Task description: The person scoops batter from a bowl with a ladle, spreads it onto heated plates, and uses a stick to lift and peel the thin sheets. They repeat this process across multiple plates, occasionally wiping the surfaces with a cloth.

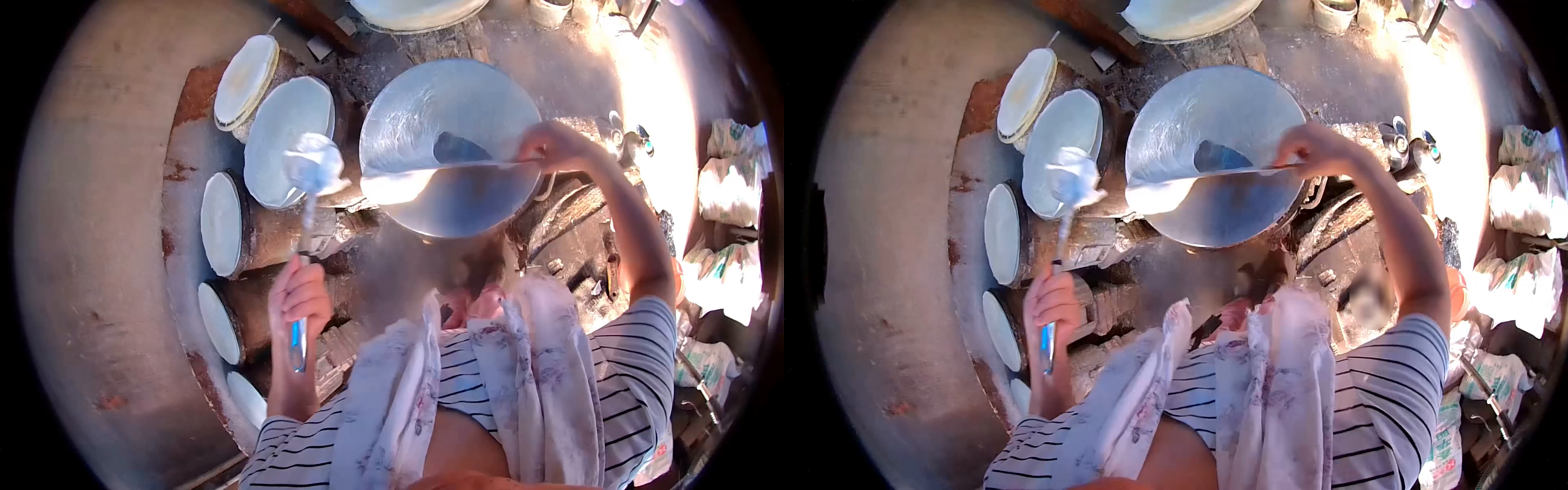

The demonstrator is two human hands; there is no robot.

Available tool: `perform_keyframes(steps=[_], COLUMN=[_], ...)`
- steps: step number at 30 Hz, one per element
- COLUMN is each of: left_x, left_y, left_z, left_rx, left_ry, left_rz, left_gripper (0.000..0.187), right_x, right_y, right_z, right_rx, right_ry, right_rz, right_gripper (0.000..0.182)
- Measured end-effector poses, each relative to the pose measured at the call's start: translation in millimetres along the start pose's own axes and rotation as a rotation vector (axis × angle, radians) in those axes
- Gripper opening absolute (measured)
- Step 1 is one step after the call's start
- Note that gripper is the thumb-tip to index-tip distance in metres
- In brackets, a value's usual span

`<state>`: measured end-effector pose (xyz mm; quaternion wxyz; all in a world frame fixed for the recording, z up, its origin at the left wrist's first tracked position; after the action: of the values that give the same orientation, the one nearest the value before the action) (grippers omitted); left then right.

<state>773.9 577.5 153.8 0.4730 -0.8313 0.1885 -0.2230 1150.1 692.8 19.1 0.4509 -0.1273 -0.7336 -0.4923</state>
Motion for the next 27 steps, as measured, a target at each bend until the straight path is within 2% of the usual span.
perform_keyframes(steps=[1, 3, 5, 6, 7, 8, 9, 10, 11, 12, 14, 16, 18, 20, 23, 24, 25, 27], left_x=[4, -17, -26, -31, -30, -26, -22, -21, -22, -27, -50, -68, -88, -111, -129, -141, -146, -149], left_y=[-6, 7, 25, 26, 20, 17, 14, 2, -7, -14, -11, -9, -3, 3, 4, 7, 5, 0], left_z=[-4, 15, 44, 54, 53, 43, 30, 16, 13, 5, -5, 1, -8, -20, -47, -52, -57, -63], left_rx=[0.038, 0.01, -0.148, -0.218, -0.185, -0.165, -0.147, -0.033, 0.052, 0.119, 0.181, 0.106, 0.062, 0.103, 0.122, 0.122, 0.121, 0.131], left_ry=[0.052, -0.013, -0.039, -0.043, 0.023, 0.088, 0.155, 0.236, 0.26, 0.272, 0.276, 0.233, 0.267, 0.363, 0.483, 0.445, 0.457, 0.475], left_rz=[0.127, 0.311, 0.172, 0.116, 0.082, 0.036, -0.016, 0.001, 0.076, 0.15, 0.323, 0.212, 0.151, 0.152, 0.14, 0.137, 0.15, 0.177], left_gripper=[0.033, 0.032, 0.032, 0.033, 0.033, 0.033, 0.033, 0.035, 0.035, 0.036, 0.036, 0.035, 0.035, 0.035, 0.036, 0.036, 0.036, 0.036], right_x=[-14, -13, 4, 13, 22, 24, 33, 41, 46, 58, 111, 147, 151, 156, 159, 167, 173, 170], right_y=[3, -9, -39, -46, -56, -61, -73, -86, -103, -128, -199, -261, -318, -344, -374, -380, -384, -379], right_z=[-12, -13, -1, -7, -20, -46, -74, -104, -124, -112, -52, 33, 118, 151, 132, 119, 105, 81], right_rx=[0.032, -0.255, -0.303, -0.314, -0.323, -0.378, -0.435, -0.498, -0.553, -0.619, -0.65, -0.683, -0.779, -0.97, -1.227, -1.35, -1.346, -1.375], right_ry=[-0.122, -0.196, -0.013, 0.1, 0.201, 0.152, 0.015, -0.118, -0.327, -0.301, -0.372, -0.381, -0.274, -0.301, -0.371, -0.276, -0.349, -0.492], right_rz=[0.05, 0.084, 0.121, -0.023, -0.169, -0.224, -0.146, -0.06, 0.16, 0.535, 0.927, 1.142, 1.302, 1.318, 1.177, 1.1, 1.165, 1.032], right_gripper=[0.033, 0.032, 0.032, 0.033, 0.033, 0.029, 0.027, 0.025, 0.024, 0.026, 0.028, 0.033, 0.025, 0.024, 0.025, 0.028, 0.031, 0.03])
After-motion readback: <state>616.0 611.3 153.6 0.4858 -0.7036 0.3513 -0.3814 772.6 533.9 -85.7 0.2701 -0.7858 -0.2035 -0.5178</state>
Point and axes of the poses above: each hand's wrist, its own z-axis towards the middle knuckle, its own y-axis out of the back of the hand, x = y × z, the point moved 6 cm from there along z, towards the middle knuckle
